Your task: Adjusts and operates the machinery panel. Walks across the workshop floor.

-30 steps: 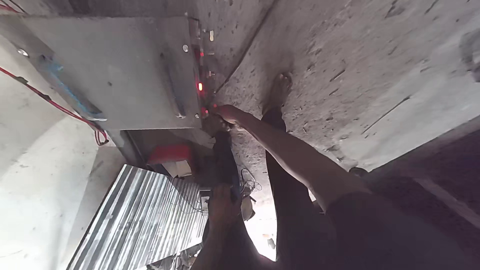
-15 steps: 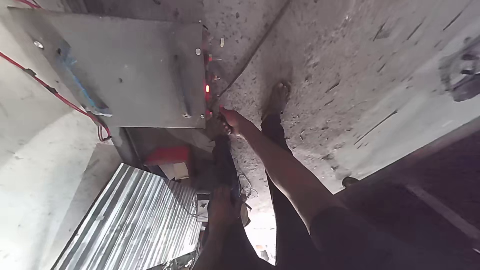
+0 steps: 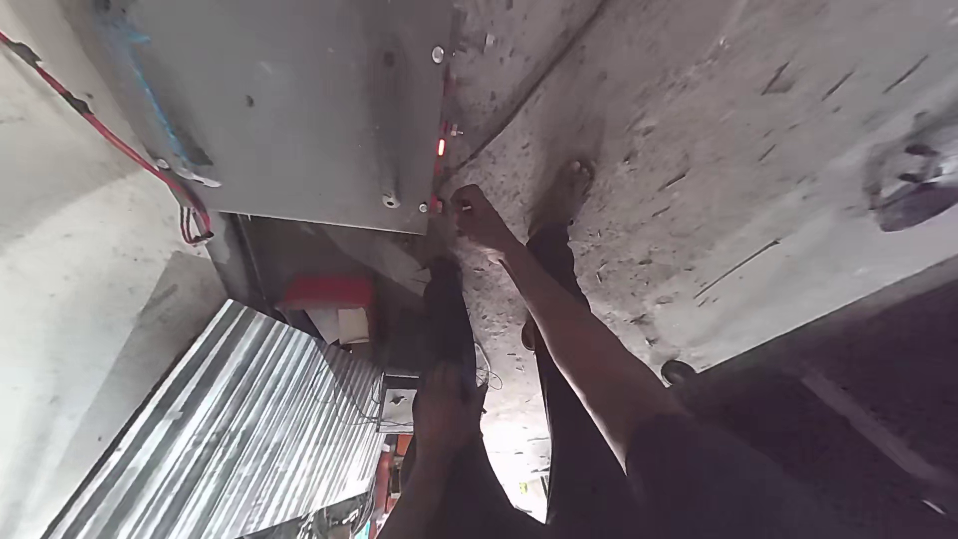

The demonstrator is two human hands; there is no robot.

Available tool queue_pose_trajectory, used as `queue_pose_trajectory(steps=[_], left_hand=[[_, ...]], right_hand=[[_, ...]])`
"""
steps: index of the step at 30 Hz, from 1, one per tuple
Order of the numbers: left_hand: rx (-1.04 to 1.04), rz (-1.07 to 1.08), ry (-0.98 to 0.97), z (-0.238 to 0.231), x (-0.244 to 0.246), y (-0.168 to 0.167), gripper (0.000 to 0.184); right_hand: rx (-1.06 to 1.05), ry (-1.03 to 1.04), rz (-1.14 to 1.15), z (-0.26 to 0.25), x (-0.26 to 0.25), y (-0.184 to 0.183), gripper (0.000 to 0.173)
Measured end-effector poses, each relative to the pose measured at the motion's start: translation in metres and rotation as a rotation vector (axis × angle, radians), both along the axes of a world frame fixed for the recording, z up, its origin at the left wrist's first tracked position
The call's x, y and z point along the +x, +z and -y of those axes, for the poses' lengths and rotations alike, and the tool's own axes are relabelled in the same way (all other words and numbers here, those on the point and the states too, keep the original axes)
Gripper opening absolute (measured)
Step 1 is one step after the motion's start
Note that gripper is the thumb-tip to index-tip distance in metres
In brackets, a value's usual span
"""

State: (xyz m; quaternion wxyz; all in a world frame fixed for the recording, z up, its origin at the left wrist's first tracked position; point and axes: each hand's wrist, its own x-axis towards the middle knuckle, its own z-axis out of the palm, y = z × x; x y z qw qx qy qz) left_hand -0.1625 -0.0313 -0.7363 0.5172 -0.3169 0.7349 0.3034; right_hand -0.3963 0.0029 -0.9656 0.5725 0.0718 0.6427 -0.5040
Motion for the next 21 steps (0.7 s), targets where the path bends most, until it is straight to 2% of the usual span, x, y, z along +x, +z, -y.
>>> queue_pose_trajectory(steps=[2,5,6,7,8,10,12,15,17,21], left_hand=[[0.026,0.027,0.014,0.002,-0.001,0.001,0.059],[0.041,0.020,0.030,0.005,-0.001,-0.001,0.060],[0.041,0.015,0.032,0.005,0.001,-0.001,0.060],[0.042,0.009,0.043,0.005,0.003,-0.003,0.060],[0.040,-0.001,0.047,0.005,0.006,-0.003,0.061],[0.036,-0.015,0.036,0.005,0.010,-0.006,0.061],[0.045,0.001,0.024,0.004,0.009,-0.005,0.060],[0.026,-0.021,0.043,0.002,0.011,-0.004,0.059],[0.027,-0.038,0.058,0.003,0.012,-0.003,0.059],[0.023,-0.064,0.050,0.001,0.012,-0.005,0.059]], right_hand=[[0.029,-0.144,0.163,-0.009,0.000,-0.003,0.052],[0.165,-0.194,0.269,-0.005,0.002,-0.008,0.046],[0.161,-0.229,0.275,-0.004,0.003,-0.009,0.041],[0.113,-0.288,0.287,-0.004,0.003,-0.010,0.028],[0.039,-0.366,0.312,-0.007,0.001,-0.010,0.026],[-0.048,-0.479,0.395,-0.009,-0.003,-0.006,0.041],[0.001,-0.470,0.453,-0.006,-0.003,-0.004,0.036],[0.069,-0.357,0.320,-0.001,0.002,-0.011,0.022],[0.032,-0.338,0.199,-0.007,0.004,-0.018,0.025],[0.176,-0.318,0.039,-0.018,0.008,-0.023,0.026]])
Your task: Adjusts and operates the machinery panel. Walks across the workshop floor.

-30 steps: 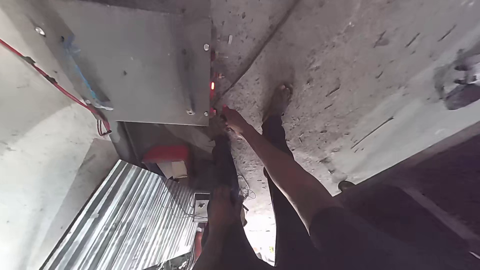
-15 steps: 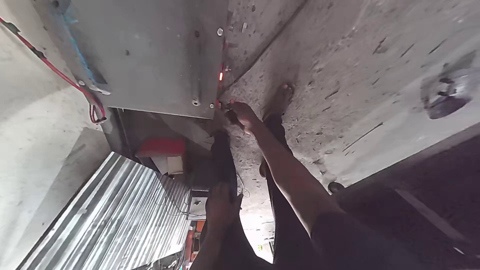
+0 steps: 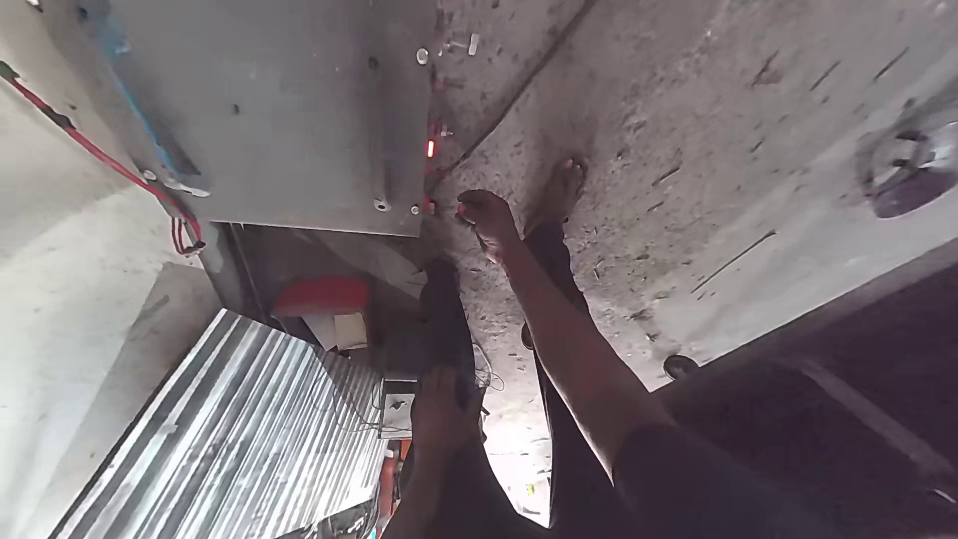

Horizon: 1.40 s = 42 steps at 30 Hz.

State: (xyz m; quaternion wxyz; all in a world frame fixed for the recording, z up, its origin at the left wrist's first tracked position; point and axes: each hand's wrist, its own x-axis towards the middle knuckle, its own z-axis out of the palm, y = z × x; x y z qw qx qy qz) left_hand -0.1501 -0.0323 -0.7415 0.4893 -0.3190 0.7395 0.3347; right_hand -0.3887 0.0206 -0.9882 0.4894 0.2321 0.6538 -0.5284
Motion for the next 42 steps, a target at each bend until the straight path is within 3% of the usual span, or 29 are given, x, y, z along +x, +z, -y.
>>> queue_pose_trajectory(steps=[9,18,23,27,32,33,36,39,42], left_hand=[[-0.011,-0.020,-0.062,-0.010,0.002,-0.005,0.059],[-0.028,-0.089,-0.058,-0.012,0.005,-0.005,0.059],[-0.015,-0.084,-0.047,-0.011,0.005,-0.005,0.059],[-0.013,-0.080,-0.054,-0.011,0.003,-0.005,0.058],[-0.015,-0.066,-0.059,-0.010,0.000,-0.003,0.058],[-0.011,-0.067,-0.052,-0.010,0.000,-0.002,0.058],[-0.001,-0.059,-0.032,-0.008,-0.004,-0.006,0.057],[0.008,0.010,-0.039,-0.010,-0.010,0.004,0.055],[0.016,0.116,-0.045,-0.005,-0.022,-0.006,0.059]], right_hand=[[-0.145,0.005,-0.049,0.004,0.004,0.003,0.030],[-0.075,0.013,-0.085,0.007,0.009,0.018,0.029],[-0.031,0.145,-0.093,0.007,0.007,0.009,0.030],[-0.018,0.208,-0.068,0.008,0.007,-0.001,0.040],[0.107,0.324,0.093,0.010,0.006,-0.015,0.080],[0.156,0.287,0.099,0.008,0.006,-0.011,0.078],[0.112,0.265,-0.048,0.002,0.001,0.005,0.033],[0.109,0.511,-0.102,-0.015,0.010,0.012,0.040],[0.116,0.407,-0.215,-0.012,0.001,0.009,0.053]])
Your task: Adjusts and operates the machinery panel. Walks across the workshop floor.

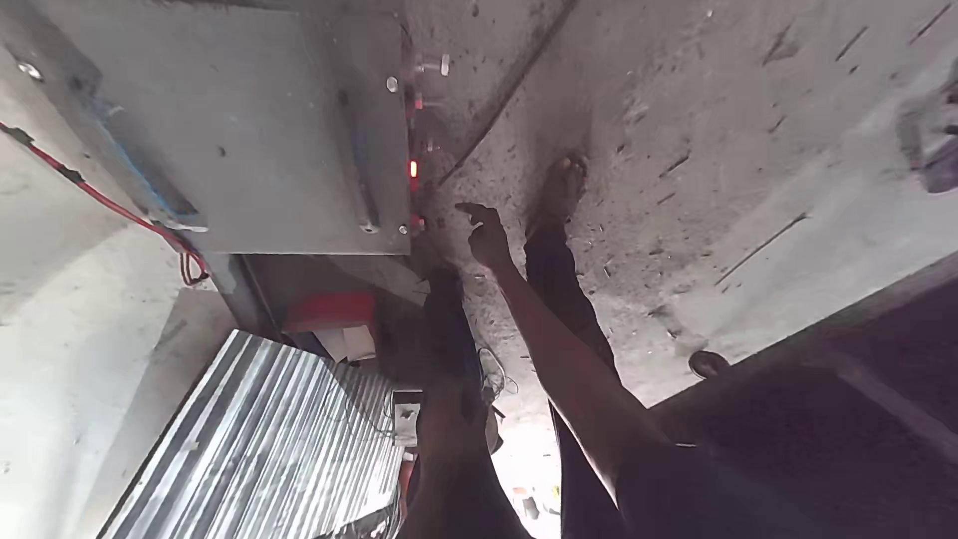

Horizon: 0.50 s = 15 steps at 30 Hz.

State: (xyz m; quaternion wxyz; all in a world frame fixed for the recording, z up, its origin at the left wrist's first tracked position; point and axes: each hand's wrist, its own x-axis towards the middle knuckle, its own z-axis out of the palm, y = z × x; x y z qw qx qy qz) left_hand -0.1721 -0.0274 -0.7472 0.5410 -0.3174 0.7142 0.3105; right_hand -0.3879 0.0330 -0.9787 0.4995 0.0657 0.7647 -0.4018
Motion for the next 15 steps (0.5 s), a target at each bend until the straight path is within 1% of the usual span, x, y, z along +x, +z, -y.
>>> queue_pose_trajectory(steps=[1,2,3,4,6,8,9,10,12,13,14,15], left_hand=[[0.005,0.017,-0.018,-0.001,0.000,0.001,0.060],[0.010,0.020,-0.034,-0.003,0.004,0.008,0.061],[0.010,0.005,-0.038,-0.005,0.007,0.010,0.061],[0.009,-0.017,-0.036,-0.005,0.006,0.007,0.060],[0.001,-0.047,-0.019,-0.003,0.006,0.000,0.059],[-0.015,-0.075,-0.034,-0.005,0.011,0.006,0.058],[-0.013,-0.067,-0.044,-0.007,0.011,0.008,0.058],[-0.010,-0.054,-0.046,-0.007,0.009,0.007,0.058],[0.001,-0.020,-0.022,-0.005,0.003,0.000,0.058],[-0.001,-0.006,-0.018,-0.005,0.002,-0.001,0.059],[0.002,-0.001,-0.022,-0.007,0.003,0.004,0.059],[-0.001,-0.012,-0.028,-0.009,0.005,0.008,0.059]], right_hand=[[-0.066,0.020,0.015,-0.002,0.003,0.001,0.052],[-0.079,0.092,0.065,-0.006,0.010,0.002,0.052],[-0.053,0.154,0.097,-0.010,0.011,0.002,0.050],[-0.014,0.175,0.077,-0.011,0.007,-0.002,0.053],[-0.009,0.122,0.011,-0.005,-0.001,-0.004,0.057],[-0.062,0.192,0.056,-0.006,0.005,-0.001,0.051],[-0.073,0.222,0.101,-0.011,0.006,-0.002,0.044],[-0.082,0.228,0.124,-0.013,0.004,-0.007,0.042],[-0.162,0.036,0.189,-0.006,-0.001,-0.008,0.033],[-0.187,-0.057,0.222,0.001,-0.001,-0.006,0.037],[-0.202,-0.102,0.235,0.005,0.004,-0.001,0.042],[-0.205,-0.100,0.204,0.009,0.009,0.001,0.041]])
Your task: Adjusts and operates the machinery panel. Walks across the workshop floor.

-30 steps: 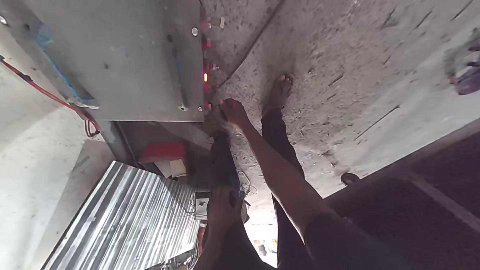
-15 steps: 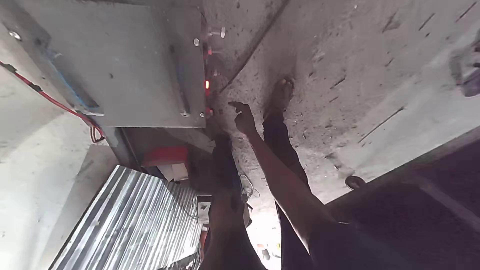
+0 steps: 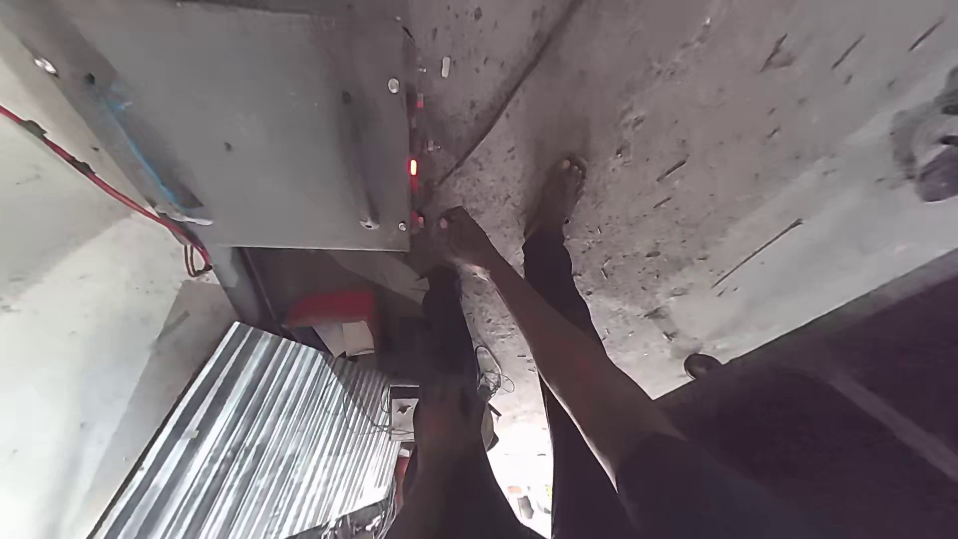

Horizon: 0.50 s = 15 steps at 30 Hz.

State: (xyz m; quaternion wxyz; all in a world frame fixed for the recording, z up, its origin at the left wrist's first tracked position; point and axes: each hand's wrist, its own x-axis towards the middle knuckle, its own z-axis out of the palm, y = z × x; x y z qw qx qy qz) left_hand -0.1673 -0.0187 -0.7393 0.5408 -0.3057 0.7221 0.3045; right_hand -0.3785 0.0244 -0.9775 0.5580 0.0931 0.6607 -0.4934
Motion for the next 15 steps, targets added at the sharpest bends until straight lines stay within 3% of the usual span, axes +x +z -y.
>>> queue_pose_trajectory(steps=[7,12,15], left_hand=[[-0.029,-0.018,-0.015,-0.004,-0.002,-0.001,0.058],[-0.038,-0.007,0.007,0.003,-0.016,0.006,0.060],[-0.021,-0.085,0.113,0.013,-0.027,0.015,0.056]], right_hand=[[0.086,0.312,-0.240,0.017,-0.010,-0.008,0.037],[0.203,0.207,0.077,0.026,-0.015,0.014,0.050],[0.229,0.303,0.247,0.019,-0.023,0.037,0.060]])
